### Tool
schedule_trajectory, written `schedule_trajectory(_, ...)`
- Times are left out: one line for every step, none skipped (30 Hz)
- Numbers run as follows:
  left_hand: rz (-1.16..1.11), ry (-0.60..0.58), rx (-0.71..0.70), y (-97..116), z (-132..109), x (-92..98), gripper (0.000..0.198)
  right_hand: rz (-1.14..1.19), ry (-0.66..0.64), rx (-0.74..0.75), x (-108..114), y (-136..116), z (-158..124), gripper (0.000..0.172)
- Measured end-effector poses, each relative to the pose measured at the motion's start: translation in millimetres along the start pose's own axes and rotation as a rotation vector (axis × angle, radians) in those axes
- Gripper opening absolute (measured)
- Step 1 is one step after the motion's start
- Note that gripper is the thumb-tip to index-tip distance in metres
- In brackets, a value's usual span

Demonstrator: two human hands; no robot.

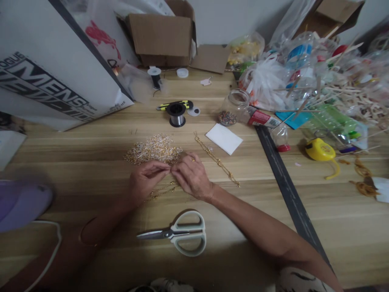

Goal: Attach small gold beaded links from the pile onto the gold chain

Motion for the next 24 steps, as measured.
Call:
schedule_trajectory(-0.001,0.002,-0.001,0.0,-0.1,0.0,0.007,0.0,-0.001,0.001,-0.1,0.1,0.0,0.004)
schedule_trajectory(-0.001,0.005,-0.002,0.1,-0.1,0.1,0.007,0.0,-0.005,0.002,-0.3,0.1,0.0,0.004)
schedule_trajectory(-0.002,0.009,-0.002,0.4,0.0,0.2,0.007,0.001,-0.01,0.002,-0.5,0.2,0.0,0.004)
schedule_trajectory(-0.001,0.009,-0.001,0.9,0.0,0.2,0.007,0.0,-0.014,0.001,-0.6,0.1,0.0,0.004)
schedule_trajectory(-0.001,0.011,0.0,1.5,0.1,0.2,0.007,0.0,-0.015,0.0,-0.5,0.0,0.0,0.004)
schedule_trajectory(0.0,0.012,0.001,2.2,0.0,0.2,0.007,0.001,-0.015,-0.001,-0.3,-0.3,0.1,0.004)
schedule_trajectory(0.001,0.01,0.002,2.8,0.0,0.1,0.007,0.002,-0.015,-0.004,0.1,-0.5,0.2,0.004)
schedule_trajectory(0.002,0.009,0.003,3.3,-0.1,0.2,0.007,0.003,-0.014,-0.006,0.5,-0.8,0.3,0.005)
schedule_trajectory(0.002,0.008,0.004,3.6,-0.2,0.1,0.007,0.004,-0.014,-0.008,0.8,-1.1,0.5,0.005)
schedule_trajectory(0.002,0.007,0.003,3.8,-0.3,0.2,0.007,0.006,-0.015,-0.01,1.0,-1.3,0.7,0.005)
schedule_trajectory(0.003,0.006,0.003,3.6,-0.4,0.2,0.007,0.007,-0.015,-0.01,1.1,-1.4,0.8,0.005)
schedule_trajectory(0.004,0.005,0.002,3.2,-0.4,0.2,0.007,0.008,-0.014,-0.008,1.2,-1.5,0.9,0.005)
schedule_trajectory(0.005,0.005,-0.002,2.8,-0.4,0.2,0.007,0.008,-0.009,-0.005,1.3,-1.4,0.8,0.005)
schedule_trajectory(0.006,0.006,-0.004,2.2,-0.3,0.2,0.007,0.008,-0.004,-0.002,1.3,-1.3,0.7,0.005)
schedule_trajectory(0.008,0.008,-0.005,1.5,-0.2,0.1,0.007,0.009,-0.002,0.0,1.1,-1.0,0.5,0.005)
schedule_trajectory(0.011,0.009,-0.007,1.0,-0.2,0.1,0.007,0.01,-0.002,0.001,0.7,-0.6,0.4,0.005)
schedule_trajectory(0.013,0.009,-0.009,0.6,-0.2,-0.1,0.007,0.011,-0.002,0.002,0.5,-0.3,0.2,0.005)
schedule_trajectory(0.013,0.008,-0.01,0.4,-0.1,-0.3,0.007,0.012,-0.002,0.003,0.2,-0.1,0.0,0.004)
schedule_trajectory(0.013,0.007,-0.011,0.4,-0.2,-0.4,0.007,0.014,-0.004,0.005,0.1,0.0,-0.1,0.004)
schedule_trajectory(0.012,0.004,-0.01,0.7,-0.2,-0.6,0.007,0.015,-0.006,0.004,-0.1,0.0,-0.2,0.004)
schedule_trajectory(0.012,0.001,-0.009,1.1,-0.3,-0.8,0.007,0.015,-0.008,0.002,0.0,-0.1,-0.2,0.004)
schedule_trajectory(0.012,-0.001,-0.006,1.6,-0.4,-0.8,0.007,0.013,-0.012,-0.003,-0.1,-0.1,-0.1,0.004)
schedule_trajectory(0.013,-0.004,-0.004,2.2,-0.4,-0.9,0.007,0.012,-0.018,-0.009,-0.2,-0.1,0.0,0.004)
schedule_trajectory(0.016,-0.006,-0.003,2.9,-0.5,-0.8,0.007,0.012,-0.024,-0.014,-0.4,-0.1,0.1,0.004)
Point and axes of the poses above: each hand's wrist, its own z-axis towards the middle knuckle, its own x-axis out of the back of the hand, y = z × x, the point moved 5 cm from there along z, towards the middle knuckle, and after that the axes turned 8 degrees about -y, right-handed, at the moved point
